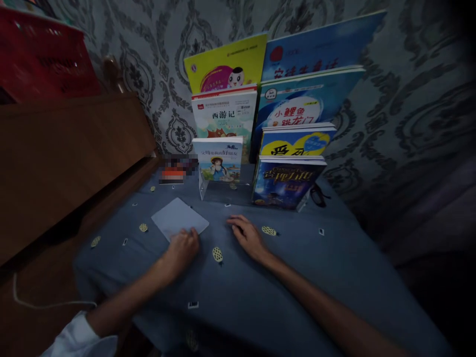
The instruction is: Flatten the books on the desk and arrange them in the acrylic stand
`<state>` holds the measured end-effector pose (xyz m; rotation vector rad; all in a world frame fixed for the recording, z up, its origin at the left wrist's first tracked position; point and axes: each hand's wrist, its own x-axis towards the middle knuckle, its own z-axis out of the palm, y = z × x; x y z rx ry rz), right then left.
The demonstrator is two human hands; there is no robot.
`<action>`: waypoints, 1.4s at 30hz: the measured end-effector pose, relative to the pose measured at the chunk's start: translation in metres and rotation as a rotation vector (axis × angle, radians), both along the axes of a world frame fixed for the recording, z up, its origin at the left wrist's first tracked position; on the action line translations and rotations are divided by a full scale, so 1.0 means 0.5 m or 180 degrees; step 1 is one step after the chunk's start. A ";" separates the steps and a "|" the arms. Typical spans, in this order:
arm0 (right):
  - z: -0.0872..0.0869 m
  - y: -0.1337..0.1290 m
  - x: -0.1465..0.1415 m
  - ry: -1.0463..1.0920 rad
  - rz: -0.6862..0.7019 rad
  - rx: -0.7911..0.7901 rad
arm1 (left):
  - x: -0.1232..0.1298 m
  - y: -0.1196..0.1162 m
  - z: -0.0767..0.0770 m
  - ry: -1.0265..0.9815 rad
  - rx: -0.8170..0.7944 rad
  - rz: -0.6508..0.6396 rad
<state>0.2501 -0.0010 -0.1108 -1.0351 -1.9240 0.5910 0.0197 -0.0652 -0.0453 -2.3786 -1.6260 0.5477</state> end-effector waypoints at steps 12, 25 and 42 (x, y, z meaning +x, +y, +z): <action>0.009 -0.060 0.018 -0.0431 0.0108 0.0067 | 0.165 -0.139 -0.007 -0.0905 0.0018 -0.0904; 0.025 -0.136 0.033 -0.0999 0.0115 0.0207 | -0.072 -0.017 0.004 -0.1151 0.0445 0.0719; 0.008 -0.100 0.223 -0.1454 -0.0721 0.0144 | 0.167 -0.002 0.023 -0.1261 -0.0109 -0.0317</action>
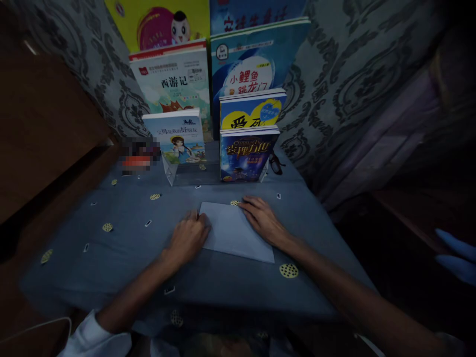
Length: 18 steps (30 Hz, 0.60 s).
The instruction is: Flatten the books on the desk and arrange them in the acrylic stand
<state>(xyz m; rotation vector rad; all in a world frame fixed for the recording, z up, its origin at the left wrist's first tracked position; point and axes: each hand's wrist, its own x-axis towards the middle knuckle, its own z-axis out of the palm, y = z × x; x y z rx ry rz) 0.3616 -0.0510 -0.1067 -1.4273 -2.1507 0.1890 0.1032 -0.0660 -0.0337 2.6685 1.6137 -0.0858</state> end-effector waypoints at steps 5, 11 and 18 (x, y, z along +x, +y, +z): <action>0.000 0.002 0.024 0.0037 -0.0008 -0.0052 | -0.011 0.000 -0.023 -0.0191 0.0218 -0.0172; -0.004 0.001 0.022 0.0084 0.0027 -0.0064 | -0.030 0.025 -0.068 -0.0492 0.0462 -0.0542; 0.001 0.000 0.023 0.0148 0.0044 -0.0069 | -0.011 0.065 -0.071 -0.0412 0.0383 -0.0432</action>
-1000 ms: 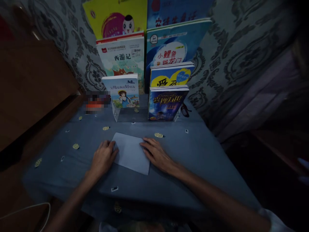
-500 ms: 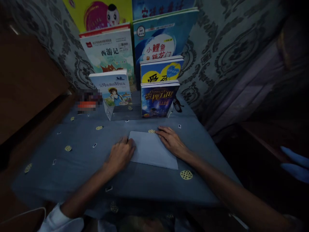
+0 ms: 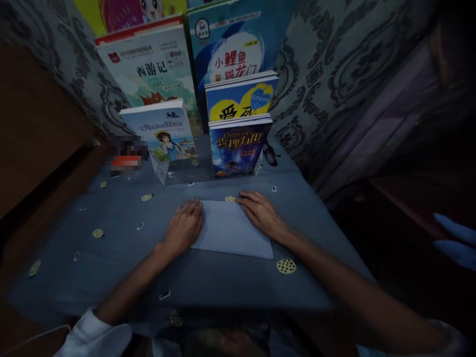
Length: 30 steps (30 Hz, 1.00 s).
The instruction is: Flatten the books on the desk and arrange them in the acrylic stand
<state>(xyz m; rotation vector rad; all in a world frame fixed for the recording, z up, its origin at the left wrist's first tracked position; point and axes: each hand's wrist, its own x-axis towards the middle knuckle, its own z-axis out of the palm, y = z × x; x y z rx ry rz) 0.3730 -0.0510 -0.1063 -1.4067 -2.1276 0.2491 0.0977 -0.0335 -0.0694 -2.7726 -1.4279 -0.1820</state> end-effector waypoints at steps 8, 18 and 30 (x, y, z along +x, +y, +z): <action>0.014 -0.007 -0.031 -0.0314 -0.0073 0.0092 | 0.004 -0.001 -0.014 -0.0174 0.0165 -0.0023; 0.002 0.003 -0.210 -0.0370 0.0678 -0.0358 | -0.002 0.001 -0.027 -0.0543 0.0392 -0.0153; 0.008 -0.043 -0.127 -0.0390 0.0317 -0.0112 | -0.001 0.001 -0.026 -0.0419 0.0628 -0.0292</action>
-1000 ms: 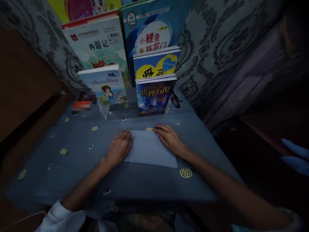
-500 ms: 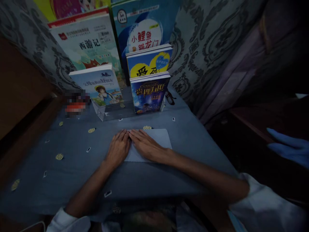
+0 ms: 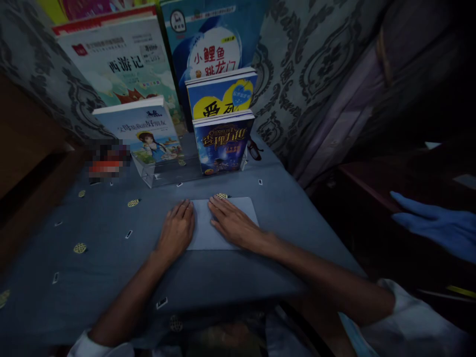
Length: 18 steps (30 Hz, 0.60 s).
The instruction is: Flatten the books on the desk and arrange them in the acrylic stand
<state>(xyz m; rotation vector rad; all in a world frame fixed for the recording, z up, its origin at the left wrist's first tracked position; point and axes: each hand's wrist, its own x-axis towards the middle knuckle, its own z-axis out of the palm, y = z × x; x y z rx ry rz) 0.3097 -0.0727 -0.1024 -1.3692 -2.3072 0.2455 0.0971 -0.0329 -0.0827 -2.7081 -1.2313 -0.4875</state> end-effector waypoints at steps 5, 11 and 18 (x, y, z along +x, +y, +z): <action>-0.004 -0.032 0.058 0.0093 -0.0189 0.0003 | -0.001 -0.001 -0.003 0.0048 0.0017 0.0000; 0.003 -0.049 0.128 0.0439 -0.0294 -0.0189 | -0.006 0.004 -0.002 0.0083 0.0016 0.0000; 0.027 -0.030 0.169 0.1538 -0.0344 -0.0607 | 0.042 -0.070 0.051 -0.0078 -0.0581 -0.1779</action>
